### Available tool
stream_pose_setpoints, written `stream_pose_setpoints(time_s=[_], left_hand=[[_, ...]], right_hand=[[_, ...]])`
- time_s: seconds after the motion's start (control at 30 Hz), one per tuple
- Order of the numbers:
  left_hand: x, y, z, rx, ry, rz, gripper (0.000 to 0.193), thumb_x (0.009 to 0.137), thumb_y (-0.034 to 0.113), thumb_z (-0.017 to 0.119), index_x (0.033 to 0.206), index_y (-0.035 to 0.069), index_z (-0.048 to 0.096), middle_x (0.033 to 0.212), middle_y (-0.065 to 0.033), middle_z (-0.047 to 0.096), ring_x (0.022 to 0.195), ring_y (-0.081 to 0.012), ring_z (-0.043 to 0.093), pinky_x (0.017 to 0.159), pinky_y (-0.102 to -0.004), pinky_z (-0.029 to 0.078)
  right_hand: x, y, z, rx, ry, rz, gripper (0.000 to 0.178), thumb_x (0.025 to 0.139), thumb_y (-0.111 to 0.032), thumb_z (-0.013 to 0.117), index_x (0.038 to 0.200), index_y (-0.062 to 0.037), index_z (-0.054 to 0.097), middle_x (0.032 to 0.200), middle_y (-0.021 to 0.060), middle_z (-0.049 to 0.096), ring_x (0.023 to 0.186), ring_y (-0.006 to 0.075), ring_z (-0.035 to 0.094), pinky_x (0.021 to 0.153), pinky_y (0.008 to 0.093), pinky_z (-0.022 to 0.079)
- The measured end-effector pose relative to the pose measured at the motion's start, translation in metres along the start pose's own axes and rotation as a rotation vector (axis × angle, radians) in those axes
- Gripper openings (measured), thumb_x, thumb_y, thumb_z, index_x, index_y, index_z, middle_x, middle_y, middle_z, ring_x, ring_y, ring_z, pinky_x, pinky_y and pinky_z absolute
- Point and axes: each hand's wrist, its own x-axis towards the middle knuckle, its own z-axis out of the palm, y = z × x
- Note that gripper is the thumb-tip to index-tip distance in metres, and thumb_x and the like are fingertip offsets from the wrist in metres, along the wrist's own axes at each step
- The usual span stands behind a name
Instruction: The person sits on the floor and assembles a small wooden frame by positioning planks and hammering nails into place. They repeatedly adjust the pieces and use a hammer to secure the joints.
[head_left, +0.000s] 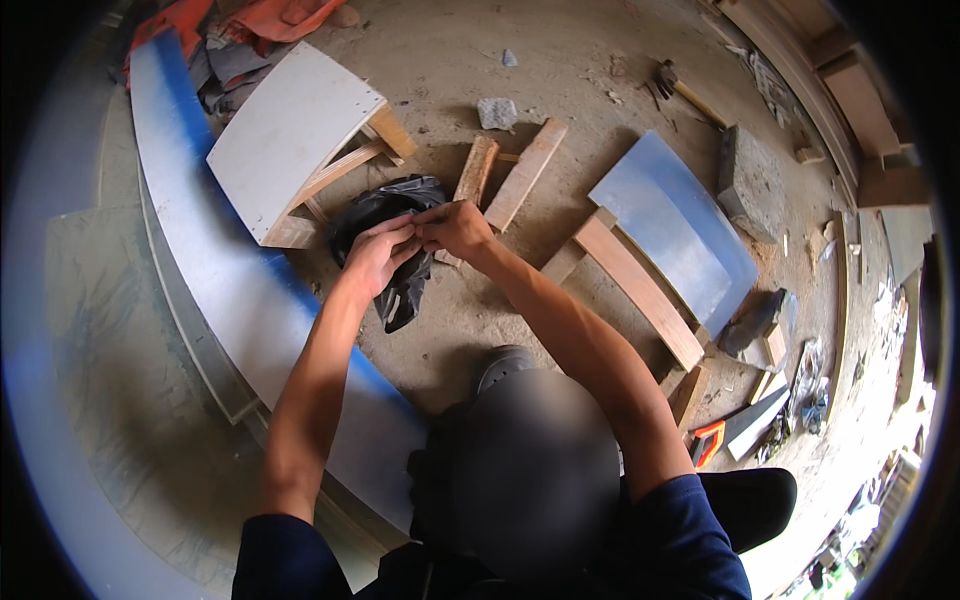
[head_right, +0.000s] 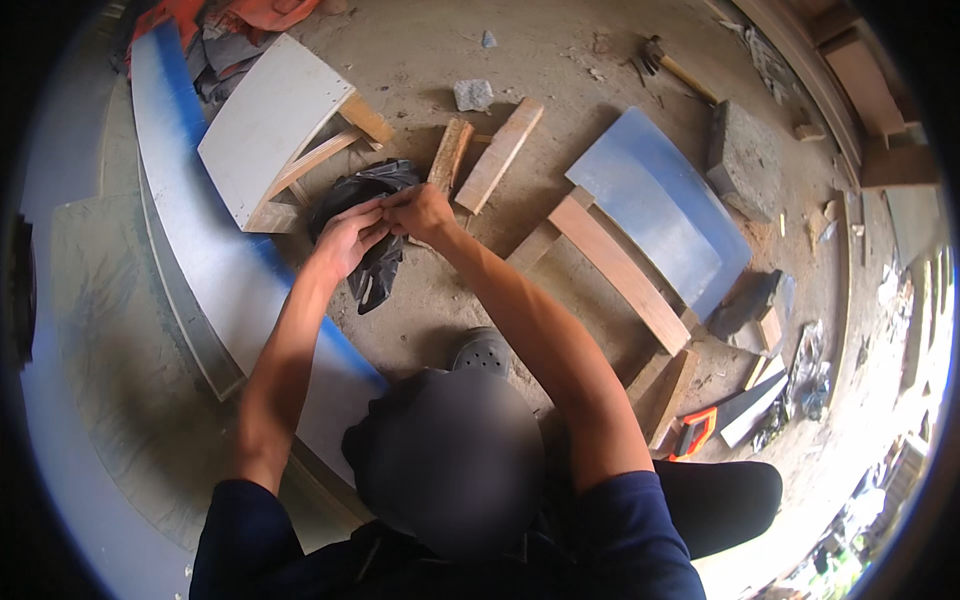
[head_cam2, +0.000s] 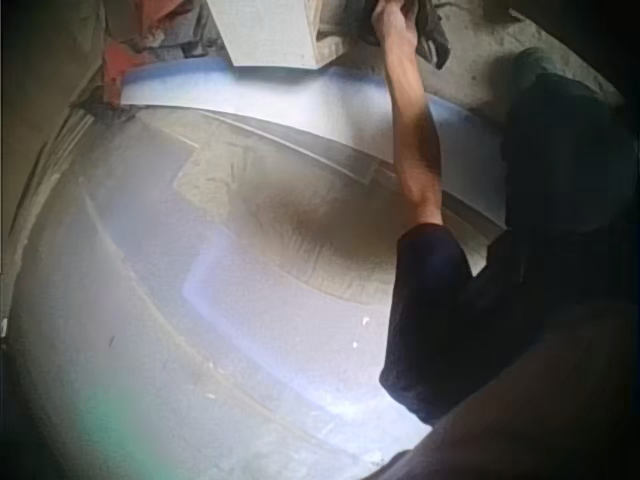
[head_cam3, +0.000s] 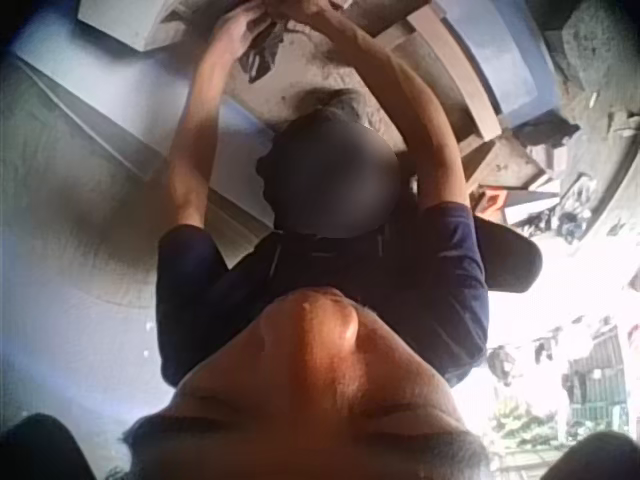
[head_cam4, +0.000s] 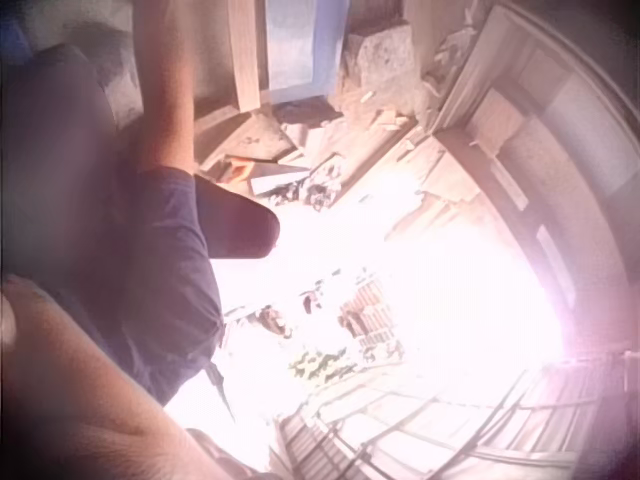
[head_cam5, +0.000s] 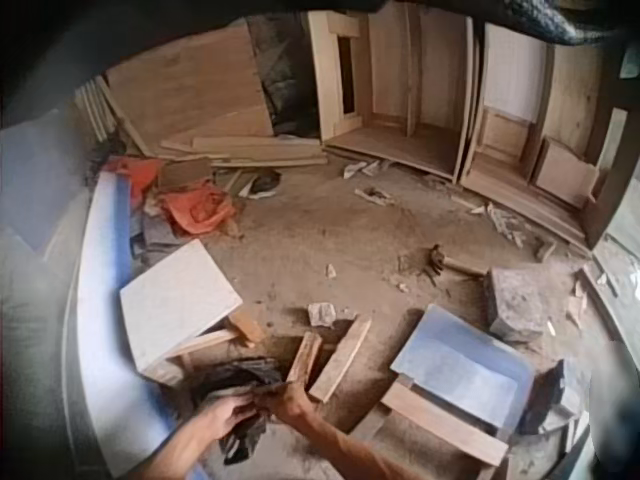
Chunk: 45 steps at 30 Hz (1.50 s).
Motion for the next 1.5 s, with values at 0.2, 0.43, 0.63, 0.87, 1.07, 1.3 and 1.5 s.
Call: stream_pose_setpoints(time_s=[0.2, 0.43, 0.63, 0.87, 1.07, 1.3, 1.5], left_hand=[[0.004, 0.018, -0.038, -0.207, 0.1, 0.025, 0.02, 0.091, 0.013, 0.061, 0.107, 0.001, 0.063, 0.101, -0.0088, 0.066, 0.091, -0.0173, 0.064, 0.082, -0.0283, 0.053], [0.036, 0.012, -0.062, -0.315, 0.158, -0.042, 0.016, 0.093, 0.02, 0.056, 0.097, 0.006, 0.062, 0.091, -0.0057, 0.065, 0.08, -0.0161, 0.064, 0.073, -0.0288, 0.055], [0.082, -0.005, -0.085, -0.352, 0.288, 0.018, 0.016, 0.09, 0.019, 0.06, 0.098, 0.005, 0.061, 0.09, -0.0065, 0.066, 0.076, -0.0168, 0.064, 0.071, -0.0308, 0.055], [0.081, -0.002, -0.058, 0.445, 0.447, 0.166, 0.042, 0.088, 0.032, 0.063, 0.113, -0.001, 0.064, 0.105, -0.0131, 0.069, 0.098, -0.0222, 0.062, 0.087, -0.0344, 0.046], [0.056, 0.033, -0.011, 1.131, 0.207, 0.305, 0.045, 0.091, 0.043, 0.054, 0.1, 0.0, 0.066, 0.094, -0.0237, 0.066, 0.093, -0.0399, 0.062, 0.079, -0.0417, 0.047], [0.035, 0.063, 0.11, 1.229, -0.066, 0.486, 0.045, 0.09, 0.041, 0.06, 0.102, -0.002, 0.065, 0.094, -0.0169, 0.068, 0.086, -0.025, 0.065, 0.078, -0.0358, 0.048], [0.042, 0.05, 0.275, 1.621, -0.517, 0.732, 0.042, 0.087, 0.037, 0.063, 0.109, 0.002, 0.064, 0.099, -0.0171, 0.068, 0.096, -0.0284, 0.064, 0.084, -0.037, 0.049]], right_hand=[[0.019, -0.028, 0.035, -0.222, 0.037, -0.099, 0.023, 0.081, -0.01, 0.071, 0.102, -0.0002, 0.071, 0.083, 0.0108, 0.072, 0.068, 0.0133, 0.068, 0.064, 0.0264, 0.056], [0.042, -0.037, 0.051, -0.621, 0.145, -0.225, 0.018, 0.079, -0.014, 0.068, 0.095, -0.0118, 0.075, 0.08, 0.0149, 0.071, 0.077, 0.0253, 0.07, 0.076, 0.0337, 0.054], [0.051, -0.046, 0.042, -0.354, 0.133, -0.159, 0.018, 0.079, -0.014, 0.069, 0.092, -0.0028, 0.074, 0.074, 0.0104, 0.071, 0.066, 0.0145, 0.069, 0.065, 0.028, 0.055], [0.015, -0.04, -0.037, -0.275, 0.136, -0.079, 0.017, 0.083, -0.014, 0.07, 0.096, -0.0035, 0.073, 0.076, 0.005, 0.071, 0.067, 0.0106, 0.067, 0.063, 0.025, 0.054], [-0.094, -0.011, -0.197, -0.483, 0.404, 0.05, 0.017, 0.085, -0.014, 0.067, 0.096, -0.0017, 0.073, 0.077, 0.0049, 0.071, 0.066, 0.0096, 0.065, 0.061, 0.0263, 0.053], [-0.287, 0.015, -0.343, -0.705, 0.744, 0.284, 0.018, 0.086, -0.014, 0.067, 0.094, 0.0005, 0.072, 0.074, 0.0064, 0.07, 0.061, 0.0102, 0.064, 0.057, 0.0261, 0.055], [-0.373, 0.037, -0.408, -0.869, 0.815, 0.33, 0.016, 0.083, -0.016, 0.066, 0.076, -0.0022, 0.07, 0.063, 0.0043, 0.065, 0.054, 0.0112, 0.061, 0.053, 0.0267, 0.052]])
